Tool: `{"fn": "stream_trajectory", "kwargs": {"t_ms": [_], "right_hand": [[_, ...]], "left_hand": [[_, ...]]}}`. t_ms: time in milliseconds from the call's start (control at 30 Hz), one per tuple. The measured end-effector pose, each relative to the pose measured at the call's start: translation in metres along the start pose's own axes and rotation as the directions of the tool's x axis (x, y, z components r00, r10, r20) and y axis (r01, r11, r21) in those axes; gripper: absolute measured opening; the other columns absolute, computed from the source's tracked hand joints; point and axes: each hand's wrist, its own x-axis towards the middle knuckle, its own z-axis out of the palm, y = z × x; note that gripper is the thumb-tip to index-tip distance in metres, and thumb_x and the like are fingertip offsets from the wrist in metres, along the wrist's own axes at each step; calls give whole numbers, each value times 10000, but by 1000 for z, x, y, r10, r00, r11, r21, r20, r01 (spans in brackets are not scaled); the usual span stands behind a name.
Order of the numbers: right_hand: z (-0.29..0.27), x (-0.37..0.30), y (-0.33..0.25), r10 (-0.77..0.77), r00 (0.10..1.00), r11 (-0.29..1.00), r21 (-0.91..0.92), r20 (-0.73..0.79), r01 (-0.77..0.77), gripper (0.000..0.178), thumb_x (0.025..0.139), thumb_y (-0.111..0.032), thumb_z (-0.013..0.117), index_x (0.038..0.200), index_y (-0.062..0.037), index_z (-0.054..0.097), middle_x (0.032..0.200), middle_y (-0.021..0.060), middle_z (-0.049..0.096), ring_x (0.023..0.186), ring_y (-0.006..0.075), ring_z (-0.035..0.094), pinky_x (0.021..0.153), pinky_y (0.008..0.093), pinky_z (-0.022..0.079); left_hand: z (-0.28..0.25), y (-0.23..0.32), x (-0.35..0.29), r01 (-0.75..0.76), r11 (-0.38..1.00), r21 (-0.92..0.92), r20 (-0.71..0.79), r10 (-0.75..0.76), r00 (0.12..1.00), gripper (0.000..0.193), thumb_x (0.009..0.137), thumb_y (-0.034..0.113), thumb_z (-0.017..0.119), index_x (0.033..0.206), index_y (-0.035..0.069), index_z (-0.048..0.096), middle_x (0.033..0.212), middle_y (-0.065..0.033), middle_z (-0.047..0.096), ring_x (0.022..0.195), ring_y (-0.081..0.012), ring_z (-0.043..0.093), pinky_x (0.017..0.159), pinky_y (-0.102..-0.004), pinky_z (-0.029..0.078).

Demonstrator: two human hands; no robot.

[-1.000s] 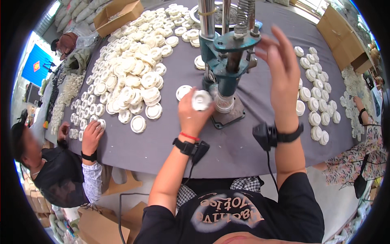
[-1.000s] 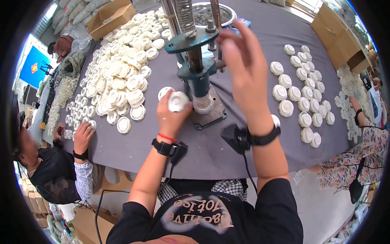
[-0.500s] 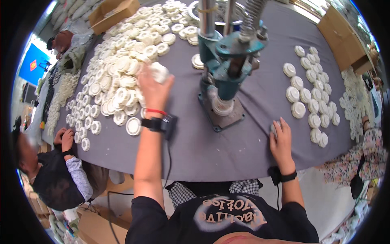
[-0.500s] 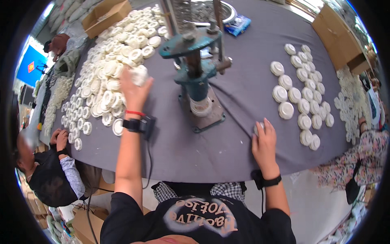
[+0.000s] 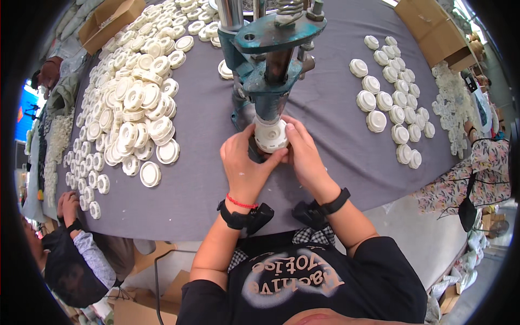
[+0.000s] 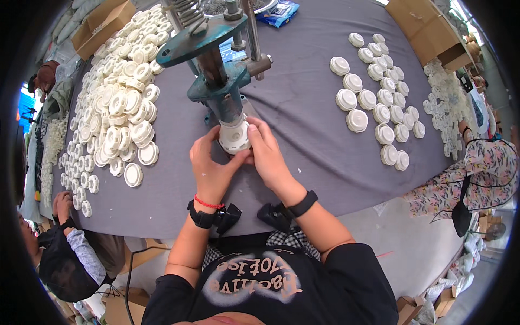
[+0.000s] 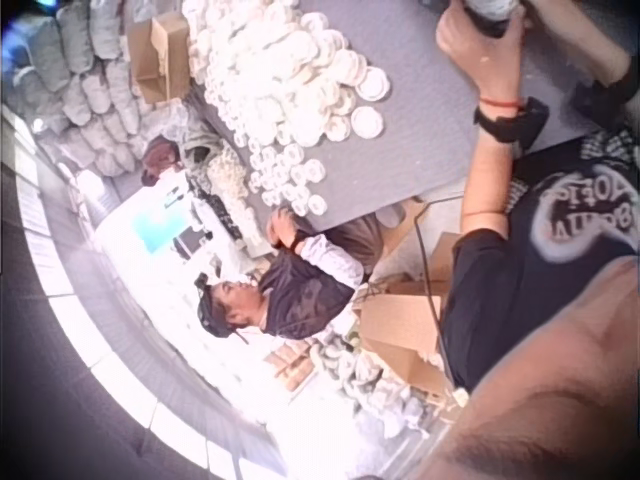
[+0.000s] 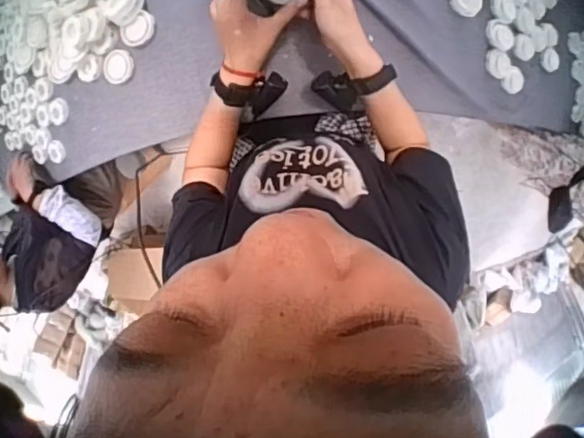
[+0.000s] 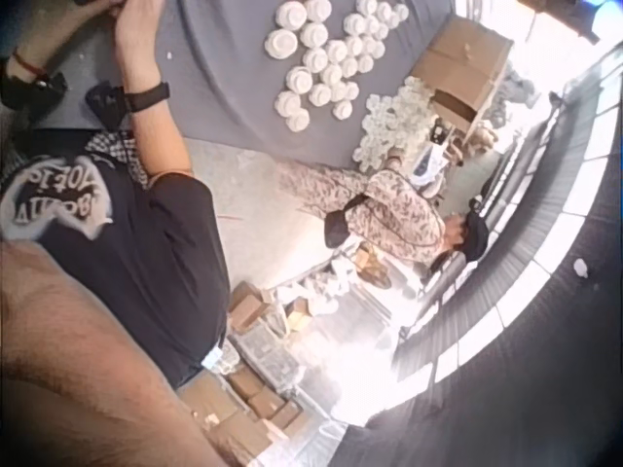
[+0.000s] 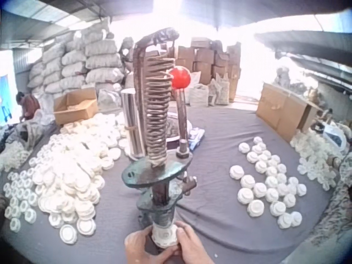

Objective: Using a manual hand press to join or stamp small white plastic/rubber parts.

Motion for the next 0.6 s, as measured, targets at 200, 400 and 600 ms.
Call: {"fn": "stream_trajectory", "kwargs": {"t_ms": [200, 400, 600], "right_hand": [[-3, 26, -30, -61, 994, 876, -471, 93, 98, 421, 1021, -300, 401, 1328, -30, 501, 640, 30, 568, 496, 84, 567, 438, 226, 458], [-32, 28, -69, -296, 955, 712, -665, 10, 227, 417, 987, -269, 509, 1285, 22, 489, 780, 60, 632, 580, 116, 608, 517, 249, 480], [8, -1, -253, -545, 153, -832, -508, 824, -223, 288, 925, -152, 540, 1147, 26, 577, 1106, 151, 633, 987, 193, 614, 856, 332, 489]], "left_hand": [[16, -31, 42, -46, 998, -36, 100, 49, 994, 659, 587, 279, 842, 1138, 21, 589, 1084, -118, 593, 1024, -306, 547, 918, -430, 390], [31, -41, 31, -45, 990, -134, 98, 59, 993, 695, 586, 296, 863, 1159, 29, 573, 1129, -119, 614, 1165, -333, 517, 990, -450, 363], [34, -29, 26, -44, 995, -93, -6, 44, 999, 698, 597, 263, 873, 1190, 37, 583, 1243, -190, 555, 1189, -358, 492, 994, -440, 389]]}}
